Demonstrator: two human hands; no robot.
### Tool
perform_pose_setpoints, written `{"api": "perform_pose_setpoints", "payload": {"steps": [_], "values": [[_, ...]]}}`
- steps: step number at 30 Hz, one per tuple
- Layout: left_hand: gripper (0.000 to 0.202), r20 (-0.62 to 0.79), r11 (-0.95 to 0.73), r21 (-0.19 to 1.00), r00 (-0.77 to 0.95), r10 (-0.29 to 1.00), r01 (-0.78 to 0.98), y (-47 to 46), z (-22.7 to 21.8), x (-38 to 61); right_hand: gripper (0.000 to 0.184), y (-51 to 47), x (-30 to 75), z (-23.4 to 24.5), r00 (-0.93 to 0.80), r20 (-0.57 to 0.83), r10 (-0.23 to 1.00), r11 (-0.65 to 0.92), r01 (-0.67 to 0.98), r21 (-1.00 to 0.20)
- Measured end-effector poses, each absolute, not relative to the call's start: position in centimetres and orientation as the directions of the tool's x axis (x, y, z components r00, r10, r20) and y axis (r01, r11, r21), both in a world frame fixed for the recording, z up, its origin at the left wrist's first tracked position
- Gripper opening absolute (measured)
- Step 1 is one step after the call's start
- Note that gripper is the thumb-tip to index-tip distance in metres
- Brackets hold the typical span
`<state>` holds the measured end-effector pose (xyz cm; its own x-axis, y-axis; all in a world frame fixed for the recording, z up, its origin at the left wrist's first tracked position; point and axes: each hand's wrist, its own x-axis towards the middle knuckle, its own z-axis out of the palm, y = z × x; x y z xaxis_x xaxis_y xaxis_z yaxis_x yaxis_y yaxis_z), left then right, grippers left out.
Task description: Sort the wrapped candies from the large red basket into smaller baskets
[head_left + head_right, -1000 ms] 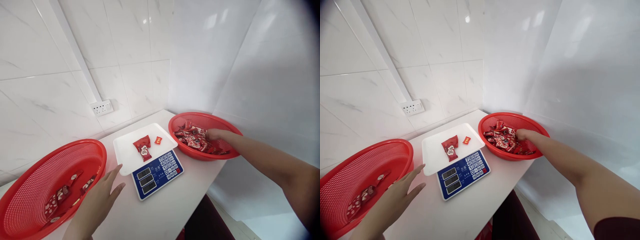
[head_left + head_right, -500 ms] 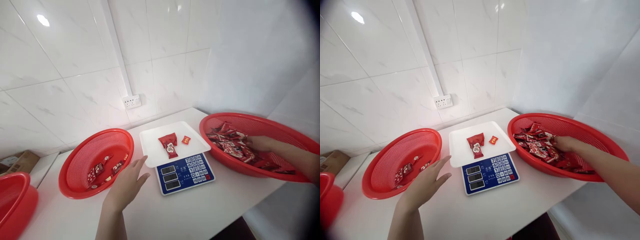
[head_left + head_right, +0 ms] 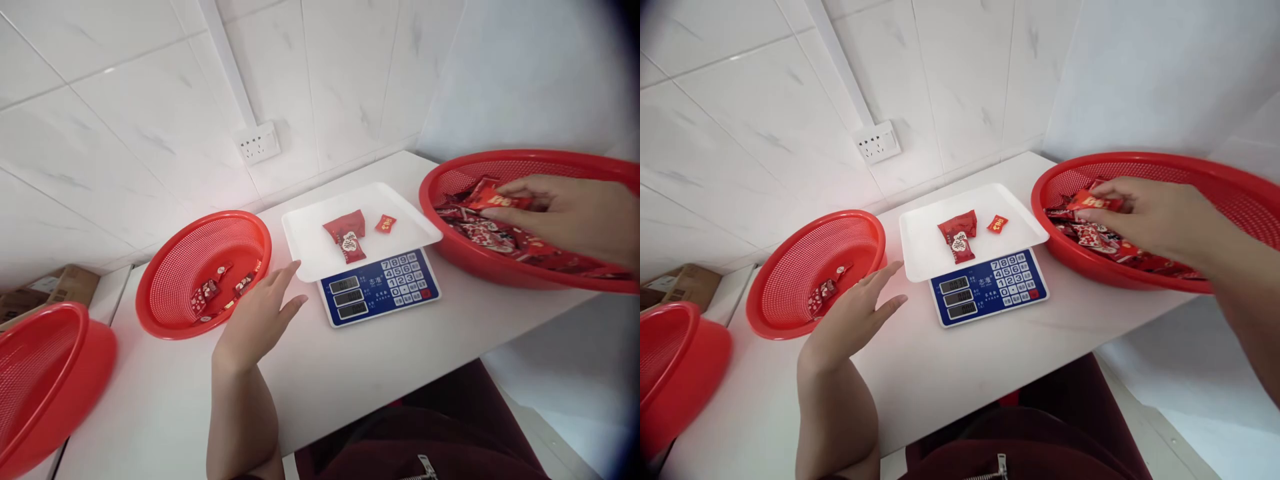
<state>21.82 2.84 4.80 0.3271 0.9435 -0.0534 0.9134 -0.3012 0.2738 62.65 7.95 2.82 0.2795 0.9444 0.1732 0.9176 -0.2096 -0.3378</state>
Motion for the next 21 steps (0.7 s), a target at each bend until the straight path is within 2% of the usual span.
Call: {"api": "perform_pose_setpoints", "payload": {"steps": [1, 3, 7, 10, 12, 14, 16, 19, 21], "values": [[0.051, -0.049, -0.307, 0.276, 0.332, 0.942, 0.911, 2.8, 4.8, 21.8, 0.037, 7.5, 60.8, 3.0, 0.304, 0.143, 0.942, -0.233, 0.898, -0.374], [0.051, -0.048, -0.311, 0.276, 0.336, 0.941, 0.91, 2.8, 4.9, 21.9, 0.031, 7.3, 57.6, 3.3, 0.247, 0.122, 0.961, -0.177, 0.893, -0.413], [0.052, -0.042, -0.313, 0.265, 0.335, 0.941, 0.912, 2.8, 4.9, 22.1, 0.041, 7.8, 53.9, 3.3, 0.129, 0.183, 0.975, -0.022, 0.869, -0.494], [0.051, -0.028, -0.319, 0.254, 0.336, 0.941, 0.913, 2.7, 4.9, 22.1, 0.042, 7.2, 53.4, 2.6, 0.152, 0.264, 0.952, 0.063, 0.75, -0.658], [0.05, 0.003, -0.332, 0.244, 0.342, 0.94, 0.911, 2.6, 5.0, 22.1, 0.041, 5.8, 53.5, 1.5, 0.153, 0.227, 0.962, 0.098, 0.584, -0.806], [0.048, 0.063, -0.359, 0.25, 0.355, 0.933, 0.899, 2.5, 5.1, 22.3, 0.046, 3.9, 53.4, -0.2, 0.057, 0.068, 0.996, 0.042, 0.372, -0.927], [0.042, 0.147, -0.422, 0.287, 0.396, 0.906, 0.86, 2.3, 5.0, 22.9, 0.048, 1.8, 52.9, -2.1, -0.089, -0.107, 0.99, -0.09, 0.171, -0.981], [0.037, 0.207, -0.617, 0.351, 0.585, 0.784, 0.704, 1.6, 4.5, 25.1, 0.042, -1.2, 51.8, -4.6, -0.215, -0.223, 0.951, -0.246, -0.085, -0.966], [0.038, 0.147, -0.733, 0.357, 0.741, 0.656, 0.579, 1.0, 3.7, 27.2, 0.037, -2.5, 51.0, -5.5, -0.268, -0.266, 0.926, -0.333, -0.251, -0.909]]}}
